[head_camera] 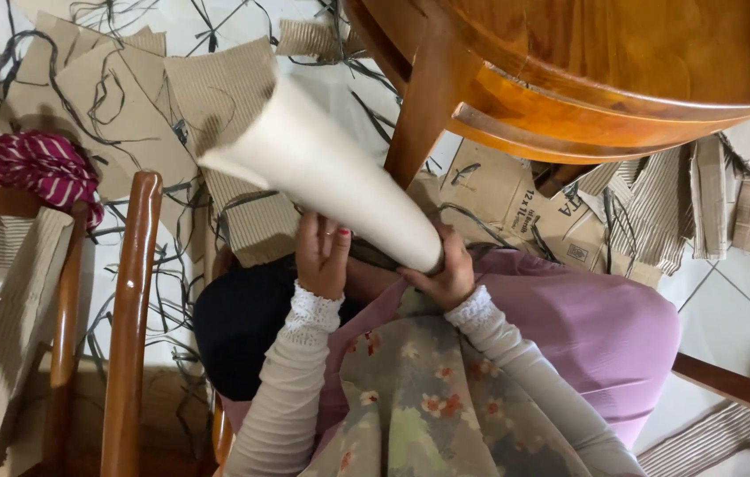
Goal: The person is wrapping the legs of a wooden stool with corrugated cardboard and securing it with black string to protect it during transport.
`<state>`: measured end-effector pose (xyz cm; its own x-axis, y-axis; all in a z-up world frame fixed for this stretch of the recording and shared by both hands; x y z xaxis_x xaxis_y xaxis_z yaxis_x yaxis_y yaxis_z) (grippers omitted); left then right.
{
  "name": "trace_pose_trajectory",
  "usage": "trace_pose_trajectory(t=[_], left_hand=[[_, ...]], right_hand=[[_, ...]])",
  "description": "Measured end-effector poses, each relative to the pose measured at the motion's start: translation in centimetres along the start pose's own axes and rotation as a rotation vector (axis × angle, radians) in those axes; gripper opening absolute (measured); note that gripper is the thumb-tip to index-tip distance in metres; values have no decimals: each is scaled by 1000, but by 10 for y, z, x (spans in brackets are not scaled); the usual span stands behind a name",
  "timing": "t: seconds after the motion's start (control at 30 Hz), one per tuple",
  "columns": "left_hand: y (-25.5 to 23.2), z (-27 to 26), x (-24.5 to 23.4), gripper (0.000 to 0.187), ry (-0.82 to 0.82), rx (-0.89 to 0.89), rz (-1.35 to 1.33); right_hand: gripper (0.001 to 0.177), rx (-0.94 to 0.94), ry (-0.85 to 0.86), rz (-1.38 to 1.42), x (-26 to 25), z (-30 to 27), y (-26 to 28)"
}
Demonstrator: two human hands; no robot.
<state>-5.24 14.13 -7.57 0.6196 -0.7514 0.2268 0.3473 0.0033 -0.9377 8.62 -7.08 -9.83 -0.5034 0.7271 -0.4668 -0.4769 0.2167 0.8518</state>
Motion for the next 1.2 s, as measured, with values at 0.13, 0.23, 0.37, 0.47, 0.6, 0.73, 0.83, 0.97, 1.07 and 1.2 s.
trace_pose_trajectory(t=[0.13,0.23,0.37,0.47,0.6,0.73,0.83,0.97,1.07,1.2], left_hand=[[-39,25,22,41,-18,115,18],[-70,47,36,30,-39,191,123],[-97,73,48,25,-27,297,128],[-90,83,47,20,7,350,194],[-84,93,43,19,-5,369,192],[-98,92,43,16,-14,331,175],[-102,93,42,16,-7,351,166],[-85,92,39,19,-28,366,260],[-66,86,34,21,-5,365,350],[-44,79,33,24,18,293,462]], right_hand=[[93,-28,9,53,-1,20,25],[85,-101,-23,80,-5,35,30],[70,-138,-25,32,-17,60,25],[58,-18,-64,-34,-25,77,29],[37,385,-74,-118,-18,91,16],[35,311,-125,-152,-7,82,14],[34,283,-166,-112,-5,78,13],[33,228,-157,-161,0,77,3],[46,158,-149,-172,-4,74,22],[67,51,-239,-65,-26,62,21]])
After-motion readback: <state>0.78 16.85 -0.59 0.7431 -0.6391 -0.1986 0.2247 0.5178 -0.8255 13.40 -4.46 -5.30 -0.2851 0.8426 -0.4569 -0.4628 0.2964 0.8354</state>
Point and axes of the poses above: each hand's wrist, its own z-axis towards the middle knuckle, its own x-axis out of the palm, y = z × x, the point moved 8 cm from there along z, towards the middle knuckle, and after that the axes turned 5 degrees about y, right-handed, at the moved point
